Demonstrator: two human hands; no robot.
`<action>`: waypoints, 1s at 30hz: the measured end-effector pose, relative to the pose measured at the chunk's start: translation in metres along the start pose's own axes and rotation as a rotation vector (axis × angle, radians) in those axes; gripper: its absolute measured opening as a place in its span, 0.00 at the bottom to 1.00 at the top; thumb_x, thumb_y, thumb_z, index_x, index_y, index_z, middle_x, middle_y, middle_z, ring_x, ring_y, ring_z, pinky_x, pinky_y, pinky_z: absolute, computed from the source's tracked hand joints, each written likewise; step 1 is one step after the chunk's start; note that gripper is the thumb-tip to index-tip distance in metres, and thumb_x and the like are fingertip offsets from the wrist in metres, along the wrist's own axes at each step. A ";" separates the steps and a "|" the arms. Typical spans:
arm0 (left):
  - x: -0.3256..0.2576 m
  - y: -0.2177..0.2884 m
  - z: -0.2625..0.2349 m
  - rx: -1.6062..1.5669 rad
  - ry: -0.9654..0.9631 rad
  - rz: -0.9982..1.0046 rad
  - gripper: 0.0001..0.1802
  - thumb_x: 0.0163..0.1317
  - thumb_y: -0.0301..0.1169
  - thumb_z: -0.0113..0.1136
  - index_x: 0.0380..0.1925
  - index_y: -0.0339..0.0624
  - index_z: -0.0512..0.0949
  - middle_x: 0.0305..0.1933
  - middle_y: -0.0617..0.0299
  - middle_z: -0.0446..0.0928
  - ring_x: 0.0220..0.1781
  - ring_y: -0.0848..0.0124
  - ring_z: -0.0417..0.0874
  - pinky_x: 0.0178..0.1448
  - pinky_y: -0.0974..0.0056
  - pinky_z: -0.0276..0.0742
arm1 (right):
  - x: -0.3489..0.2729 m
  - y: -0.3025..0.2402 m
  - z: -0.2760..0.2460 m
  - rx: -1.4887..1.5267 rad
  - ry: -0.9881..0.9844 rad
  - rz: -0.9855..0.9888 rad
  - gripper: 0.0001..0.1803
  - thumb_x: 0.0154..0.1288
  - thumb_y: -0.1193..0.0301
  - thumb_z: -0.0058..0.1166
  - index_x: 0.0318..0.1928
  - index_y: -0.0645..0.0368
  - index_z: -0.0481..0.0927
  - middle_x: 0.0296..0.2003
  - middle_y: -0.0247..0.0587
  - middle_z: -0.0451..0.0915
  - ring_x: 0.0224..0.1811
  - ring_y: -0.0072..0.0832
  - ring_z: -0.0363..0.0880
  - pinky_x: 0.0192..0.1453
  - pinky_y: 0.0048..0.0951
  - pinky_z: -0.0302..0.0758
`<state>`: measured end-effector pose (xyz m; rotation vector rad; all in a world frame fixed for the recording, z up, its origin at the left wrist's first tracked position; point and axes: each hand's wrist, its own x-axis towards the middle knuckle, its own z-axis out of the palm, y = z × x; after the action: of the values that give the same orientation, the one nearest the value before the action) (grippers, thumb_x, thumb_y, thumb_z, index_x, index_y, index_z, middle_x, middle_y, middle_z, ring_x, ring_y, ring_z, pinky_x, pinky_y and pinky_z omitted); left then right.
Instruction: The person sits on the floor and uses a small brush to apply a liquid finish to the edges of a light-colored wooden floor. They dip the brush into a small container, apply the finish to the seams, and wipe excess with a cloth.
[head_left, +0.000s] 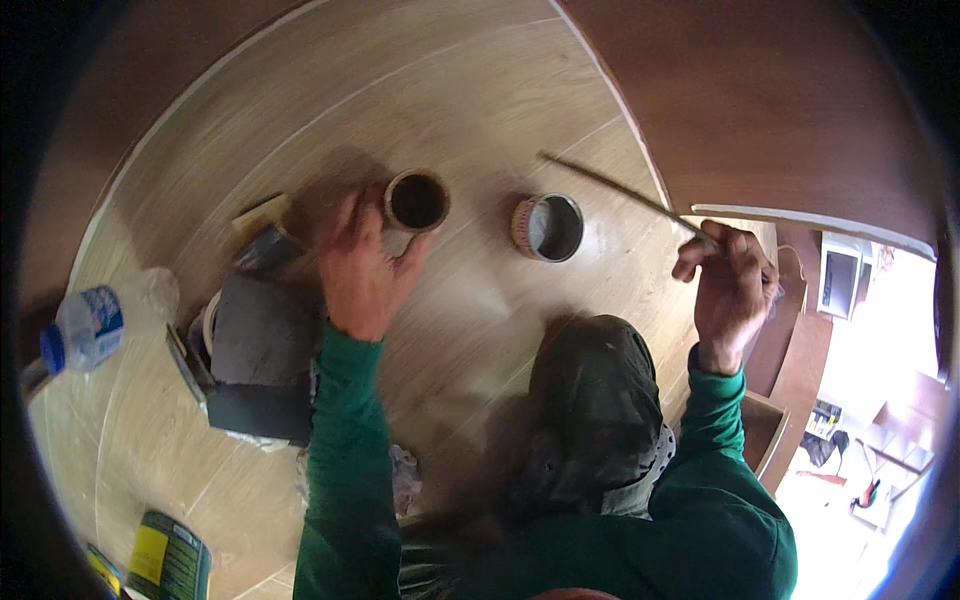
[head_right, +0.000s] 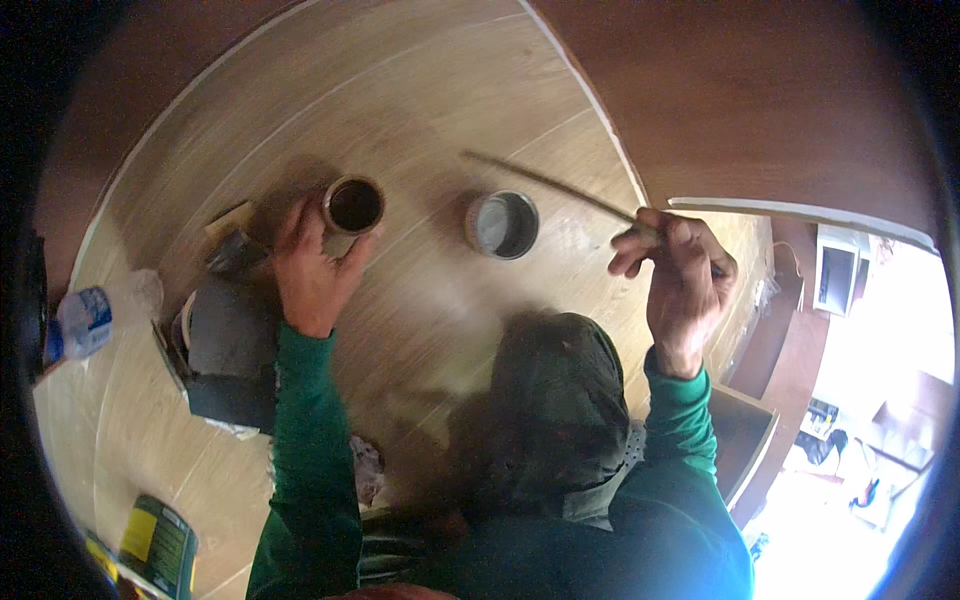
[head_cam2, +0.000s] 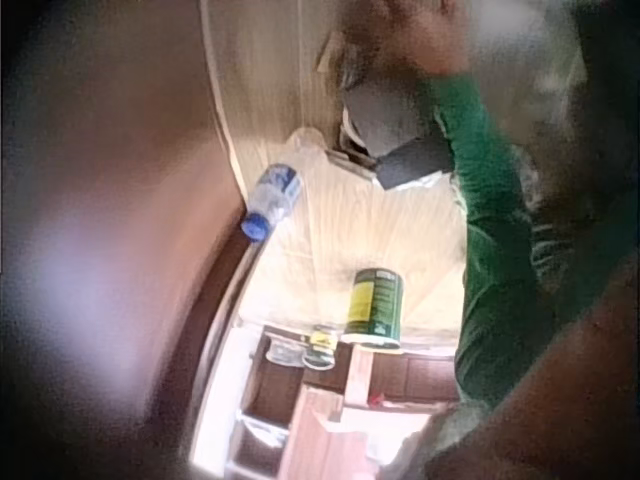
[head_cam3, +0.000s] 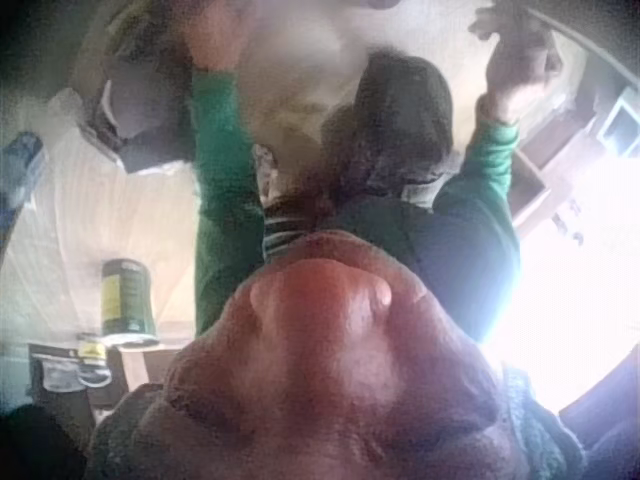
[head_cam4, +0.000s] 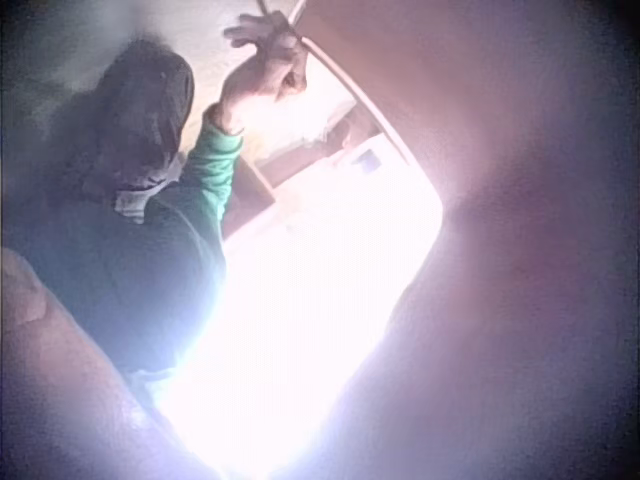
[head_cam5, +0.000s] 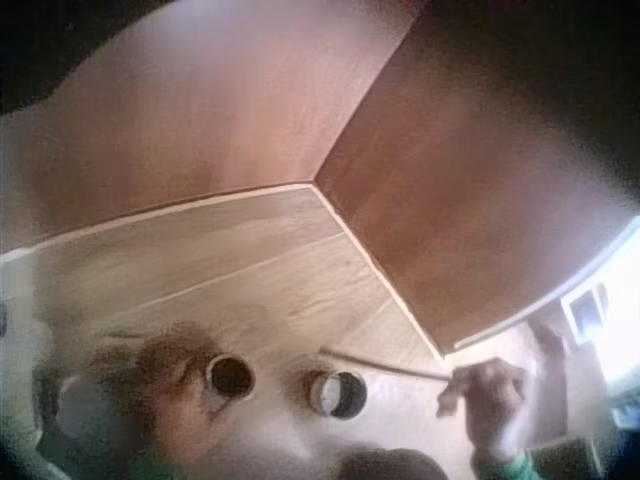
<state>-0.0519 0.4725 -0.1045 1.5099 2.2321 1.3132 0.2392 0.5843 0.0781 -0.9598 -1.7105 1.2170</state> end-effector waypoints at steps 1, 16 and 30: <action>0.001 0.000 -0.001 0.004 0.011 0.004 0.30 0.54 0.46 0.76 0.48 0.34 0.80 0.48 0.47 0.82 0.49 0.46 0.84 0.51 0.49 0.80 | 0.003 -0.010 0.011 0.008 -0.098 -0.032 0.21 0.78 0.66 0.45 0.47 0.75 0.82 0.30 0.59 0.86 0.26 0.40 0.86 0.31 0.33 0.78; 0.001 -0.008 0.005 0.055 0.037 -0.038 0.36 0.52 0.57 0.74 0.45 0.35 0.82 0.47 0.44 0.82 0.49 0.46 0.83 0.55 0.47 0.79 | 0.033 0.002 0.104 -0.226 -0.383 0.244 0.23 0.69 0.75 0.61 0.63 0.67 0.77 0.41 0.47 0.89 0.33 0.22 0.84 0.37 0.23 0.78; 0.009 -0.018 0.019 -0.134 -0.206 -0.171 0.27 0.33 0.44 0.81 0.32 0.39 0.85 0.45 0.42 0.83 0.53 0.48 0.83 0.56 0.46 0.81 | -0.181 0.016 0.084 -0.328 -0.563 0.594 0.14 0.72 0.70 0.60 0.52 0.67 0.83 0.41 0.44 0.87 0.39 0.27 0.85 0.43 0.27 0.81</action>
<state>-0.0584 0.4885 -0.1264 1.3109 2.0504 1.1734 0.2334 0.3953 0.0120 -1.4982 -2.1928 1.7426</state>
